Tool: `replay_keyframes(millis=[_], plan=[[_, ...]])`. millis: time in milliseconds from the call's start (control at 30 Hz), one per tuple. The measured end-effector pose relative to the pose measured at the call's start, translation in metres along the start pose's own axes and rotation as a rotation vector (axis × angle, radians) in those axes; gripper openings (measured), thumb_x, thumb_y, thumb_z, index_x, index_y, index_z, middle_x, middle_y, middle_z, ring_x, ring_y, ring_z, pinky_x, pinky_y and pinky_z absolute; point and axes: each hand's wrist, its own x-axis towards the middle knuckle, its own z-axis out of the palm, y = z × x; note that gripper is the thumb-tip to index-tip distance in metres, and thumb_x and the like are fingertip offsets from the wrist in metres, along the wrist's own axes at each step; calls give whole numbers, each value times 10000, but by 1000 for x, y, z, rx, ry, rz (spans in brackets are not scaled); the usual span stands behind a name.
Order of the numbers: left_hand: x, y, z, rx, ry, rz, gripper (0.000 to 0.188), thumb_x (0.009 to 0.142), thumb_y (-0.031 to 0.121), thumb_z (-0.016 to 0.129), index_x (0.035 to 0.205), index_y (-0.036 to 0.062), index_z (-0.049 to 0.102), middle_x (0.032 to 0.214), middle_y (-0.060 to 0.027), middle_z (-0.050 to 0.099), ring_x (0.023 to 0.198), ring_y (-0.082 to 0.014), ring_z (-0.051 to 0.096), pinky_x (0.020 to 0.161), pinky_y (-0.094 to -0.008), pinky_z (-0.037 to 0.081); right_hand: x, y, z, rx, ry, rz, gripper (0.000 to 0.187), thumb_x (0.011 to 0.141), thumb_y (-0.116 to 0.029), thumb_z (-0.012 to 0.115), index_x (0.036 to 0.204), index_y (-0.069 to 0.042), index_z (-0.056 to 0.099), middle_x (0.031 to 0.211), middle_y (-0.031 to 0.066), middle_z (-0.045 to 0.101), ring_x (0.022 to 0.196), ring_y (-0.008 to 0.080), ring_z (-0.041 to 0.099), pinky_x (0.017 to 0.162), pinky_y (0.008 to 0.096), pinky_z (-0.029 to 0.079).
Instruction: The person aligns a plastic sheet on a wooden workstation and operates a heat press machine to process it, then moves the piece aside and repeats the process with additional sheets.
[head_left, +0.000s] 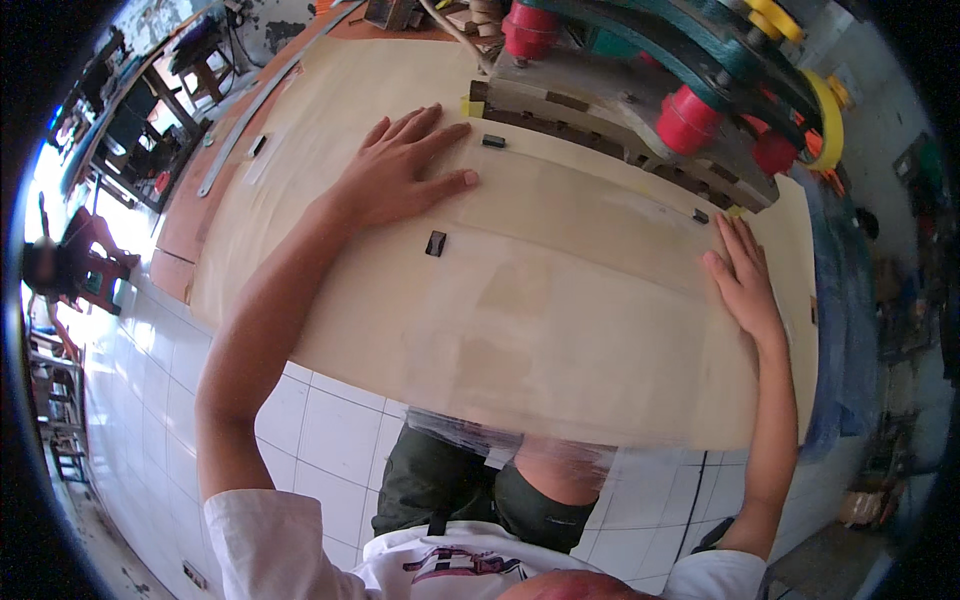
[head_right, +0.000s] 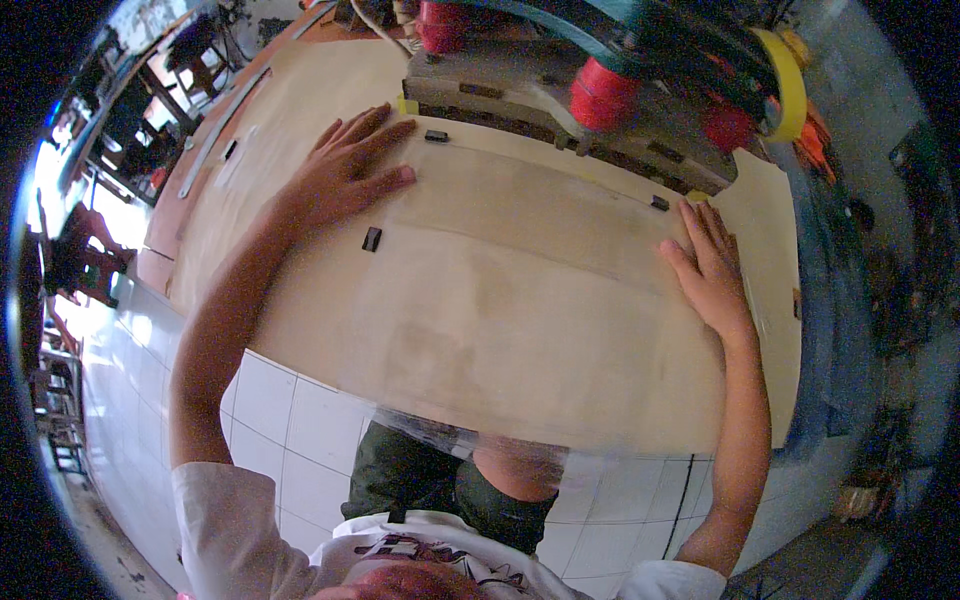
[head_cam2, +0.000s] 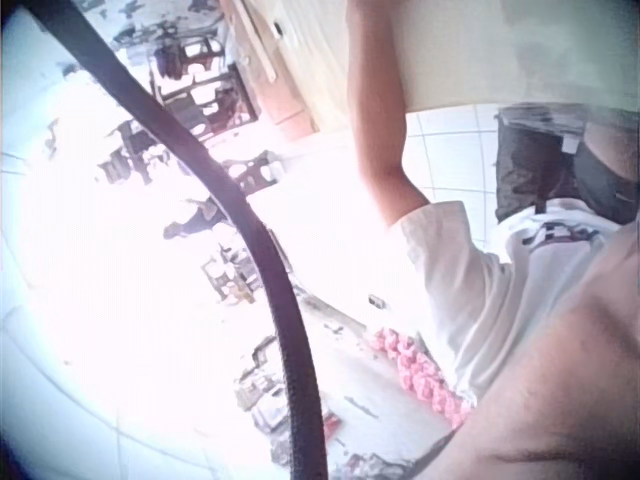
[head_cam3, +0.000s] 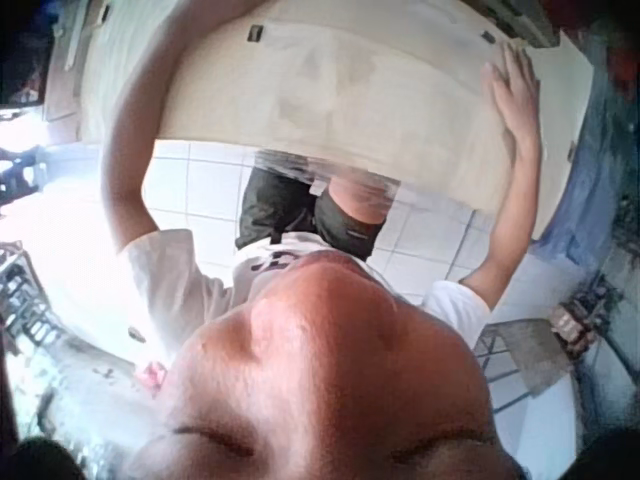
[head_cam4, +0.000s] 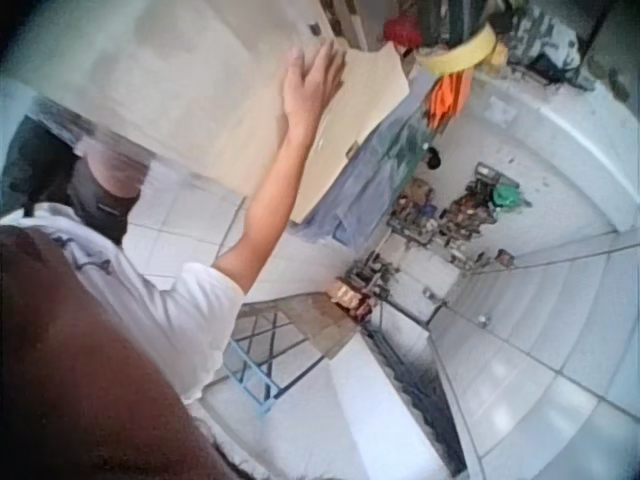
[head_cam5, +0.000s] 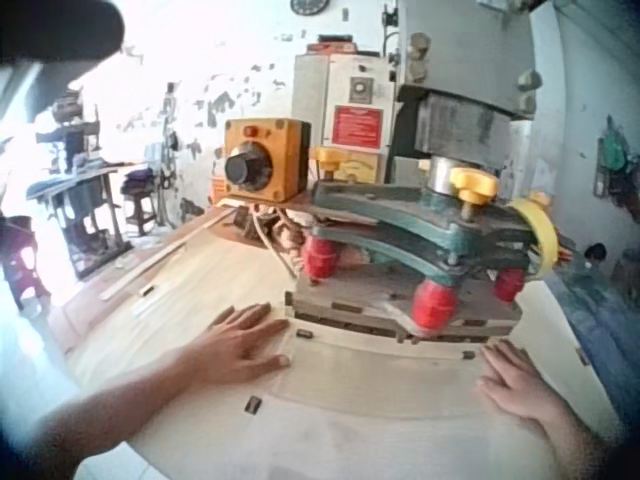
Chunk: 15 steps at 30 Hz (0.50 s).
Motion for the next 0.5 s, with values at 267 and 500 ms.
replay_keyframes(millis=[267, 500], plan=[[-1, 3, -2, 37, -27, 38, 695, 940, 594, 469, 1471, 149, 413, 1558, -208, 272, 1462, -344, 223, 1194, -512, 117, 0, 8, 0, -35, 5, -36, 561, 1031, -419, 367, 1513, -136, 329, 1562, 184, 285, 1463, 343, 216, 1182, 494, 110], [-5, -3, 6, 10, 25, 15, 765, 890, 696, 439, 1449, 173, 458, 1541, -216, 304, 1458, -335, 238, 1195, -493, 138, -2, 0, 0, -50, -35, -15, 566, 1036, -428, 335, 1522, -140, 308, 1564, 176, 283, 1469, 337, 199, 1187, 493, 100]])
